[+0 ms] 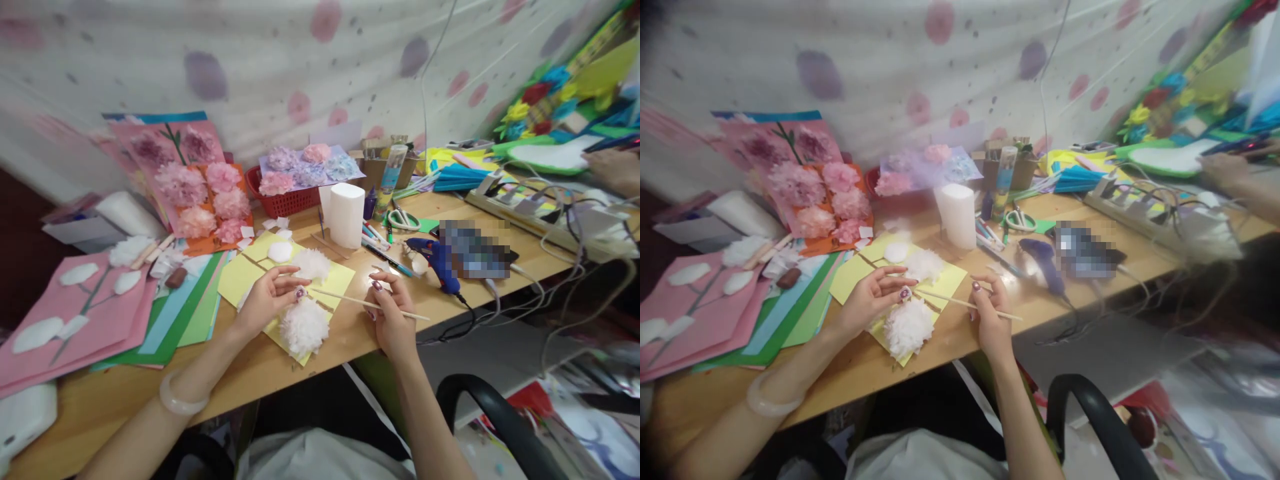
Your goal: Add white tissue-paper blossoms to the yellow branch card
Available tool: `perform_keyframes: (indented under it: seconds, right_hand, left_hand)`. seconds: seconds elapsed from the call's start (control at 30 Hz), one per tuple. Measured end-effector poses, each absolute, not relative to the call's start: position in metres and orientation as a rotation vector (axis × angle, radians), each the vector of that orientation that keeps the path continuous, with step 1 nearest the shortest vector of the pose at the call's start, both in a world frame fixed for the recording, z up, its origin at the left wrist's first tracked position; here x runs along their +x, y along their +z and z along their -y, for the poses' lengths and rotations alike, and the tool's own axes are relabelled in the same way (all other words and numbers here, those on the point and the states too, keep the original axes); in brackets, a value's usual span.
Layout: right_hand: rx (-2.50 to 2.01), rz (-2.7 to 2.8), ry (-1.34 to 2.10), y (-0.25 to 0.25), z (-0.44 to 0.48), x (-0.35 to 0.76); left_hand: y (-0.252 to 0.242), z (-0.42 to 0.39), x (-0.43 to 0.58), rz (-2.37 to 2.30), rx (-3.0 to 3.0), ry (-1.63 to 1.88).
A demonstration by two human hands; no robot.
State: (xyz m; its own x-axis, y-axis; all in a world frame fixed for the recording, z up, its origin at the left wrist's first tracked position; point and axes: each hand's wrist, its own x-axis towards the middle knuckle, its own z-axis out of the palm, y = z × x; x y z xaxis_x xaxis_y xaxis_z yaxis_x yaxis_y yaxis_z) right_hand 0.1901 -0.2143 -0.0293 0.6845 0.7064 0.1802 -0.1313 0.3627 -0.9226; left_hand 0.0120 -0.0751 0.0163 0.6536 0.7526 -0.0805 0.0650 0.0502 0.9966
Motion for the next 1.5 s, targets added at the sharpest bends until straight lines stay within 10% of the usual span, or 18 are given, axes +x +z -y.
perform_keyframes:
  seconds: [1.5]
  right_hand:
    - [-1.317,0.642,0.608,-0.02,0.202,0.184]
  left_hand:
    - [0.05,0.043,0.075,-0.763,2.556,0.26]
